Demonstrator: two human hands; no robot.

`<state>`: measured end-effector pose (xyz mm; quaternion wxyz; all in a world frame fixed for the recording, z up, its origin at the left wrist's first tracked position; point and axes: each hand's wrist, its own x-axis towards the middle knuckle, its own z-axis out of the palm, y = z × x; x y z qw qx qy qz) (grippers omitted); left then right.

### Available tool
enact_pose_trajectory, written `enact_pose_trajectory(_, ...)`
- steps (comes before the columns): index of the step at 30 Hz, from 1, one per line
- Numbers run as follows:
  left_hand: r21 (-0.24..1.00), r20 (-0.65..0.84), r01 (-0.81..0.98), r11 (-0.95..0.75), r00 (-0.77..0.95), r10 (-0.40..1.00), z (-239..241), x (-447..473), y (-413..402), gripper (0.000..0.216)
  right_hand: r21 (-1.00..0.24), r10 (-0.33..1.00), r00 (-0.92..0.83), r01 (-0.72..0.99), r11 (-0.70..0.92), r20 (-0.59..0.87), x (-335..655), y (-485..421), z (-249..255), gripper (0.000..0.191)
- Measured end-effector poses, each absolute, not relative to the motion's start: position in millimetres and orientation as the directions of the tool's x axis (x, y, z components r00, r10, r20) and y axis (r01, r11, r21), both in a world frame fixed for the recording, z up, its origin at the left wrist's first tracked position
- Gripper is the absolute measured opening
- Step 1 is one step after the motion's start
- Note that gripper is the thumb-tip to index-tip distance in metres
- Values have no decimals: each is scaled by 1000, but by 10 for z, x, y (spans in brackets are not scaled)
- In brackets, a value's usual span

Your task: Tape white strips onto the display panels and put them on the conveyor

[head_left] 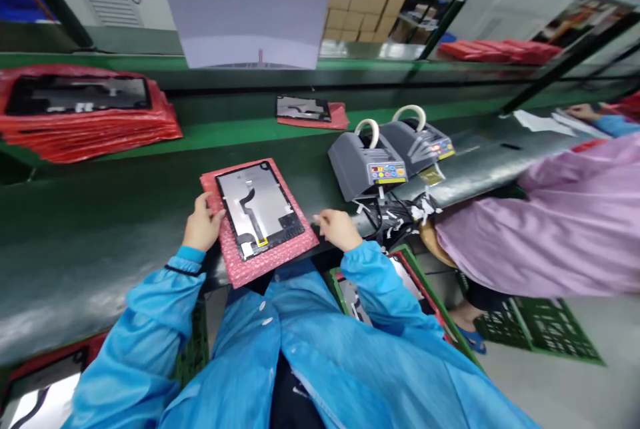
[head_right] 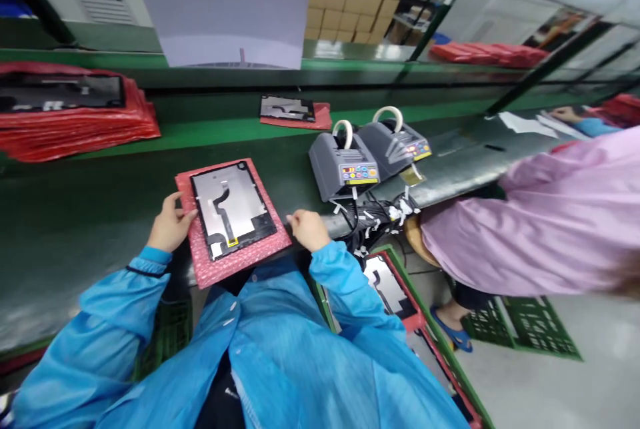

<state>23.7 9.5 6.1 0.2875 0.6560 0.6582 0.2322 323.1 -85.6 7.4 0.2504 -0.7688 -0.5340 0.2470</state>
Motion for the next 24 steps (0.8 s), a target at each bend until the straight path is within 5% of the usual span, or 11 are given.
enact_pose_trajectory(3,652,-80,758,25,37,996,37,236,139,56,-855,767,637,434,-283,70,3736,-1070,158,40)
enact_pose_trajectory(7,588,-59,809,7,34,998,6,244,166,54,-920,479,861,313,-236,171,4237,-1168,191,52)
enact_pose_trajectory(12,553,-36,833,-1,25,999,-47,224,182,51,-972,592,803,83,-219,-64,4303,-1043,81,50)
enact_pose_trajectory(17,509,27,860,-39,30,999,40,146,151,49,-970,474,857,240,-22,202,4071,-1075,123,44)
enact_pose_trajectory(19,466,192,853,-236,163,968,73,129,201,39,-935,558,778,354,-6,291,3896,-1034,200,40)
enact_pose_trajectory(21,397,308,772,-497,398,864,69,141,311,31,-910,774,574,416,5,267,3645,-872,289,35)
enact_pose_trajectory(24,373,286,577,-727,673,681,3,206,520,31,-866,981,138,498,54,140,3170,-399,391,26)
